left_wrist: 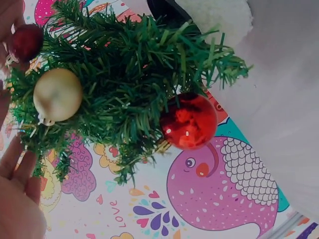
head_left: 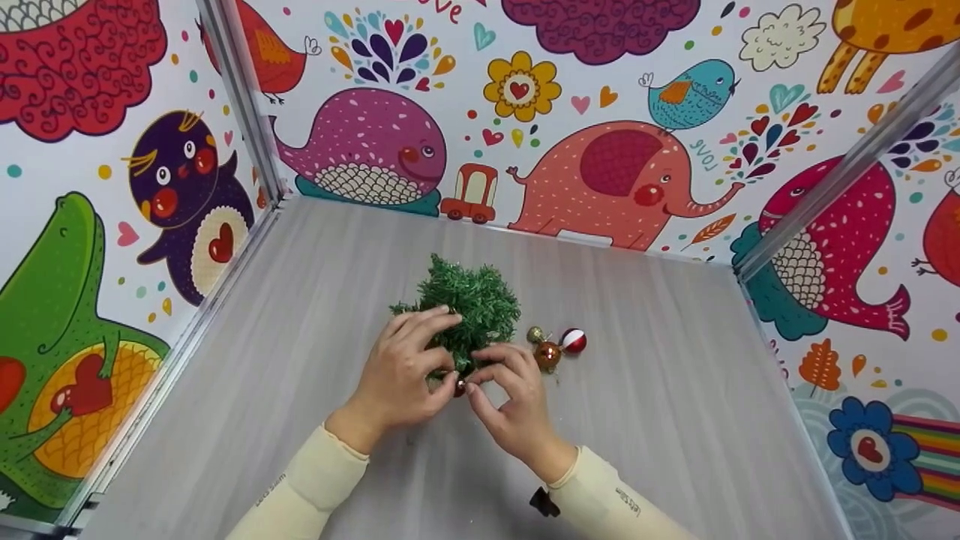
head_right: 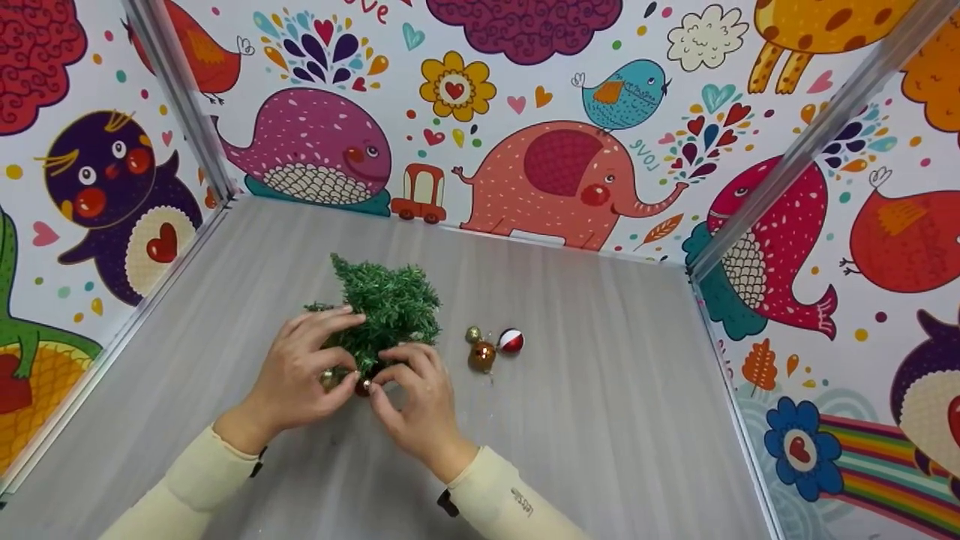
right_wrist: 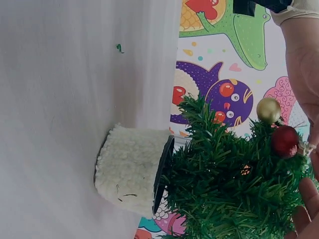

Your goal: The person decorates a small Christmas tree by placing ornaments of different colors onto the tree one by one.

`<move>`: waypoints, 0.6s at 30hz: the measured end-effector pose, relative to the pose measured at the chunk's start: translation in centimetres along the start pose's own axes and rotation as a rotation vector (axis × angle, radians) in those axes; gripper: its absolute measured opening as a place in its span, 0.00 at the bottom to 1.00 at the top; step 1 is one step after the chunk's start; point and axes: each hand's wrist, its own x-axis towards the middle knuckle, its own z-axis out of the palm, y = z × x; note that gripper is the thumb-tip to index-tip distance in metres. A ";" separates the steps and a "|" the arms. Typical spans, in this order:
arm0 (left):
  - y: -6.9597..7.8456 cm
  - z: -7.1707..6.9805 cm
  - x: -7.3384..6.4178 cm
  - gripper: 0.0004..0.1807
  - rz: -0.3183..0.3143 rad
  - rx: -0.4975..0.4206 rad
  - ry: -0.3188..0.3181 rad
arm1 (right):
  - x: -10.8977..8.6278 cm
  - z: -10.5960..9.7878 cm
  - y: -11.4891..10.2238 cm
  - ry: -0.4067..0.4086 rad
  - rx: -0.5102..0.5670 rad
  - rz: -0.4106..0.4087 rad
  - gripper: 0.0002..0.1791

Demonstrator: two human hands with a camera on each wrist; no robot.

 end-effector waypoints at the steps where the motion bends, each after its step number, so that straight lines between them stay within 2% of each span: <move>1: 0.0 0.0 0.0 0.05 0.006 -0.002 -0.001 | 0.0 0.0 0.0 -0.001 -0.005 -0.003 0.05; 6: 0.0 0.0 0.2 0.05 -0.002 0.016 -0.017 | -0.1 0.1 0.2 -0.007 -0.058 0.026 0.03; 13: 0.1 0.5 -0.2 0.04 -0.029 0.059 0.015 | -0.1 0.4 0.8 0.014 -0.139 0.067 0.02; 18: 0.1 0.7 -0.2 0.05 -0.051 0.053 0.014 | 0.0 0.6 1.2 0.028 -0.171 0.084 0.02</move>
